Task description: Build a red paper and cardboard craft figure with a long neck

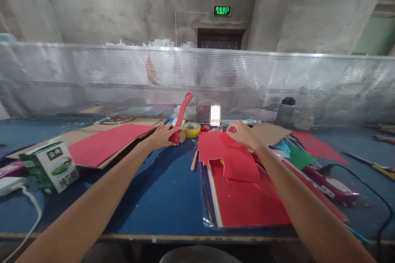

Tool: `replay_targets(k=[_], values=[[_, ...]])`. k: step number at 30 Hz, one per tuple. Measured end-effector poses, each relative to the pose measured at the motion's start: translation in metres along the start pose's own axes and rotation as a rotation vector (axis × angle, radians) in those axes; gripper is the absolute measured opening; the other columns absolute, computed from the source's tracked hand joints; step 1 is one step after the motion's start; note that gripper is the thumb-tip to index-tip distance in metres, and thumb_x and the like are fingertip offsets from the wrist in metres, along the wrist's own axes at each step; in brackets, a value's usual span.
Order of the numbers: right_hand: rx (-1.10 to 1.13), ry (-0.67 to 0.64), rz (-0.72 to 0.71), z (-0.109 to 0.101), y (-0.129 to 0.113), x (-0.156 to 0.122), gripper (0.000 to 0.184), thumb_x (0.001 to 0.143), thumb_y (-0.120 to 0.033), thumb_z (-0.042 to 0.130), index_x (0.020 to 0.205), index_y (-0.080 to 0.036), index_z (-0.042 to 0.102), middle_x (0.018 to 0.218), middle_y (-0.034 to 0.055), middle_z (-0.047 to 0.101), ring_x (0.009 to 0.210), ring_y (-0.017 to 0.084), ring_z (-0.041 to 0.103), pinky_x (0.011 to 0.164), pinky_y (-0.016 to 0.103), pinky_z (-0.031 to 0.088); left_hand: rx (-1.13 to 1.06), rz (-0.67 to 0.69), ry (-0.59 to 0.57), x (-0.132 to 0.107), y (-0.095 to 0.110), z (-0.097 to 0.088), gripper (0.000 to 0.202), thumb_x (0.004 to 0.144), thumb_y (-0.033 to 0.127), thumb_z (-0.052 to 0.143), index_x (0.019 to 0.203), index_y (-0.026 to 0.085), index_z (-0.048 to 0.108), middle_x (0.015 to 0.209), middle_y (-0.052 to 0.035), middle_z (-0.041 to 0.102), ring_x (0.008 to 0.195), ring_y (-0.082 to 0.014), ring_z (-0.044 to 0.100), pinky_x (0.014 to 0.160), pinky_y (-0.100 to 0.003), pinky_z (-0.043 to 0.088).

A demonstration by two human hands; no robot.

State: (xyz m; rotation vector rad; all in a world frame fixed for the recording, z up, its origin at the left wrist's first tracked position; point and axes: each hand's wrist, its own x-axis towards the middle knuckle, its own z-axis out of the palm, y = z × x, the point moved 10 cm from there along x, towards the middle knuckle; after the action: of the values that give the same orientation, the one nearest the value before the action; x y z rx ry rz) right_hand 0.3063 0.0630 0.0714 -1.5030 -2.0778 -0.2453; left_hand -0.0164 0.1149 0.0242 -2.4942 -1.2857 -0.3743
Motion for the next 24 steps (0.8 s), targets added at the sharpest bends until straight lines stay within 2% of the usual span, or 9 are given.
replay_targets(k=[4, 8, 11, 14, 17, 20, 24], values=[[0.023, 0.004, -0.018, 0.002, -0.003, 0.000, 0.017, 0.085, -0.028, 0.061, 0.086, -0.018, 0.074, 0.089, 0.0086, 0.068, 0.085, 0.021, 0.061, 0.078, 0.028, 0.044, -0.023, 0.006, 0.000, 0.001, 0.000, 0.000, 0.080, 0.079, 0.041, 0.078, 0.151, 0.028, 0.044, 0.142, -0.0146, 0.048, 0.132, -0.0361, 0.048, 0.115, -0.052, 0.032], [0.170, -0.021, -0.008, 0.000, -0.007, 0.001, 0.017, 0.086, -0.031, 0.060, 0.084, -0.018, 0.071, 0.087, 0.0070, 0.071, 0.081, 0.020, 0.062, 0.076, 0.029, 0.044, -0.032, 0.039, 0.015, 0.000, 0.004, -0.007, 0.075, 0.079, 0.041, 0.077, 0.146, 0.027, 0.048, 0.138, -0.0135, 0.053, 0.129, -0.0354, 0.050, 0.115, -0.054, 0.030], [0.379, -0.051, 0.006, -0.001, -0.012, 0.002, 0.018, 0.085, -0.035, 0.061, 0.082, -0.019, 0.069, 0.081, 0.0051, 0.071, 0.078, 0.020, 0.064, 0.074, 0.030, 0.046, -0.072, 0.036, 0.068, 0.000, 0.008, -0.024, 0.070, 0.080, 0.041, 0.076, 0.144, 0.027, 0.051, 0.136, -0.0131, 0.054, 0.127, -0.0354, 0.051, 0.113, -0.052, 0.034], [0.683, -0.063, 0.011, -0.002, -0.024, -0.001, 0.023, 0.082, -0.043, 0.065, 0.082, -0.019, 0.066, 0.080, 0.0039, 0.071, 0.075, 0.019, 0.064, 0.071, 0.030, 0.049, -0.159, 0.013, 0.171, -0.001, 0.013, -0.049, 0.070, 0.083, 0.046, 0.074, 0.145, 0.029, 0.048, 0.136, -0.0121, 0.052, 0.126, -0.0340, 0.053, 0.112, -0.052, 0.037], [0.900, -0.101, 0.028, -0.003, -0.041, -0.007, 0.029, 0.082, -0.049, 0.069, 0.089, -0.021, 0.065, 0.080, 0.0021, 0.069, 0.066, 0.015, 0.060, 0.062, 0.028, 0.048, -0.290, 0.057, 0.289, -0.004, 0.031, -0.074, 0.072, 0.085, 0.050, 0.073, 0.147, 0.029, 0.043, 0.140, -0.0110, 0.049, 0.132, -0.0312, 0.049, 0.114, -0.048, 0.039], [0.993, -0.088, 0.016, -0.008, -0.059, -0.012, 0.030, 0.081, -0.048, 0.073, 0.091, -0.021, 0.063, 0.074, -0.0008, 0.067, 0.060, 0.012, 0.056, 0.062, 0.028, 0.047, -0.431, 0.173, 0.368, -0.007, 0.062, -0.091, 0.075, 0.087, 0.052, 0.073, 0.149, 0.028, 0.040, 0.144, -0.0109, 0.050, 0.136, -0.0293, 0.047, 0.117, -0.046, 0.037], [1.077, -0.014, 0.014, -0.013, -0.073, -0.014, 0.033, 0.076, -0.047, 0.079, 0.085, -0.021, 0.060, 0.074, -0.0015, 0.066, 0.062, 0.013, 0.058, 0.064, 0.029, 0.049, -0.566, 0.231, 0.385, -0.008, 0.094, -0.094, 0.076, 0.085, 0.049, 0.076, 0.149, 0.026, 0.041, 0.145, -0.0114, 0.052, 0.133, -0.0303, 0.050, 0.115, -0.046, 0.039]])
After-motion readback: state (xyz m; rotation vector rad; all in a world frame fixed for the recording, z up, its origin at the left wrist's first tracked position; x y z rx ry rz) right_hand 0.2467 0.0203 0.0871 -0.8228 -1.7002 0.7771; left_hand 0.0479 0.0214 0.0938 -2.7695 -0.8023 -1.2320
